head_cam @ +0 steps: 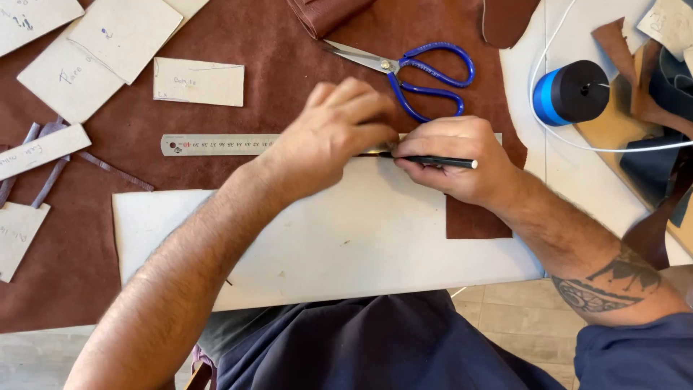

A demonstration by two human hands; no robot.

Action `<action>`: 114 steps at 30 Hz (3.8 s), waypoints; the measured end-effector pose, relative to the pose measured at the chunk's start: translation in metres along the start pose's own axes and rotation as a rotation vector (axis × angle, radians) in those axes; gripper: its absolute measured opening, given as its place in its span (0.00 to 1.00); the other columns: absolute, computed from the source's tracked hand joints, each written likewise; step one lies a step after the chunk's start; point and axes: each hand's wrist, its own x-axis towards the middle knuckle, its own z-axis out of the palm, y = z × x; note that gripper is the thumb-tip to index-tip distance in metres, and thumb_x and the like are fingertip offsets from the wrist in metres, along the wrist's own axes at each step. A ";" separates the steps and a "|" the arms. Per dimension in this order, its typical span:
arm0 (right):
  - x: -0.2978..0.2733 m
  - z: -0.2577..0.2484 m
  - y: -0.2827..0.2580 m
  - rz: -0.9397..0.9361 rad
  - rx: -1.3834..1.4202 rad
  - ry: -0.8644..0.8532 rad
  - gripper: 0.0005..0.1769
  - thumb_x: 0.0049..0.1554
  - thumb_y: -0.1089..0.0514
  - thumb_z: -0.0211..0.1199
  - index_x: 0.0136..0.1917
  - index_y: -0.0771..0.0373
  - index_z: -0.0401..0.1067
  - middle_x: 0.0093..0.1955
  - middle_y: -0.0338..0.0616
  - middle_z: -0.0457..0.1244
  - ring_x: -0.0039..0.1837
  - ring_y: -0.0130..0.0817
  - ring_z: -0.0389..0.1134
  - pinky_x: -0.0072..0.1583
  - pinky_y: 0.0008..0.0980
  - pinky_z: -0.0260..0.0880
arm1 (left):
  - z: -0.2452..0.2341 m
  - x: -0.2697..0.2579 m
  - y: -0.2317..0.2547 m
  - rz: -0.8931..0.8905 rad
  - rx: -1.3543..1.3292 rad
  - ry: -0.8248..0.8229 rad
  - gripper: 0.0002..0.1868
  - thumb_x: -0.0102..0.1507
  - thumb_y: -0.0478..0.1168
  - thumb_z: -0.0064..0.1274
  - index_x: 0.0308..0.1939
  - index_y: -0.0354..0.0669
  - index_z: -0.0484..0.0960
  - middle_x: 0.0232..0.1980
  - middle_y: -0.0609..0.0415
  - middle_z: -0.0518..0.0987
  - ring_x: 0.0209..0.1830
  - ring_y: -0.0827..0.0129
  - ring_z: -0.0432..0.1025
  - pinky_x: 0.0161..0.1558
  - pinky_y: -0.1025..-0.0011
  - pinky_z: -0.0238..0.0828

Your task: Measuring, marking, and cutting leather pieces using a ruler, pen, and scissors on a workshop table.

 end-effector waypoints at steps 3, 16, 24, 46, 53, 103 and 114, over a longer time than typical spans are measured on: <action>0.010 0.000 -0.004 -0.020 0.020 -0.023 0.05 0.60 0.67 0.68 0.48 0.73 0.76 0.45 0.55 0.70 0.44 0.46 0.73 0.48 0.37 0.73 | -0.001 -0.007 -0.015 -0.181 0.175 0.071 0.28 0.45 0.33 0.72 0.47 0.47 0.77 0.49 0.56 0.69 0.48 0.57 0.63 0.44 0.56 0.60; 0.039 0.024 -0.007 -0.136 0.078 -0.097 0.06 0.63 0.66 0.64 0.51 0.74 0.74 0.45 0.54 0.69 0.45 0.50 0.72 0.49 0.42 0.71 | 0.008 -0.034 -0.051 -0.198 -0.082 -0.050 0.07 0.55 0.36 0.68 0.34 0.55 0.91 0.38 0.66 0.77 0.42 0.67 0.71 0.44 0.62 0.58; 0.045 0.027 -0.011 -0.096 0.085 -0.084 0.06 0.62 0.66 0.64 0.50 0.74 0.75 0.46 0.56 0.70 0.47 0.49 0.74 0.51 0.41 0.74 | 0.014 -0.036 -0.057 -0.162 -0.097 0.017 0.08 0.53 0.37 0.71 0.33 0.55 0.90 0.38 0.65 0.75 0.41 0.67 0.69 0.41 0.63 0.57; -0.078 -0.043 -0.007 0.321 -0.117 0.476 0.12 0.66 0.65 0.58 0.45 0.79 0.71 0.43 0.65 0.66 0.36 0.45 0.71 0.38 0.30 0.67 | -0.011 -0.028 -0.031 -0.103 -0.073 -0.066 0.16 0.64 0.37 0.58 0.56 0.55 0.89 0.38 0.61 0.70 0.43 0.63 0.67 0.43 0.61 0.53; -0.138 -0.056 0.001 0.486 -0.228 0.574 0.14 0.69 0.60 0.58 0.45 0.75 0.71 0.39 0.55 0.66 0.37 0.39 0.72 0.40 0.28 0.69 | -0.018 -0.024 -0.014 -0.128 0.063 -0.209 0.30 0.50 0.26 0.56 0.52 0.58 0.90 0.43 0.57 0.70 0.45 0.58 0.66 0.48 0.57 0.57; -0.123 -0.056 0.004 0.379 -0.285 0.397 0.12 0.68 0.61 0.61 0.46 0.73 0.74 0.39 0.52 0.69 0.41 0.40 0.71 0.48 0.34 0.70 | -0.016 -0.007 0.008 0.104 0.228 -0.110 0.08 0.65 0.25 0.54 0.43 0.41 0.84 0.60 0.57 0.84 0.54 0.62 0.75 0.48 0.65 0.61; -0.123 -0.053 0.005 0.376 -0.263 0.454 0.14 0.68 0.60 0.57 0.44 0.73 0.72 0.37 0.53 0.67 0.38 0.39 0.72 0.45 0.33 0.69 | -0.017 -0.007 0.011 0.088 0.257 -0.104 0.09 0.65 0.25 0.55 0.44 0.42 0.84 0.60 0.58 0.84 0.54 0.62 0.75 0.48 0.64 0.62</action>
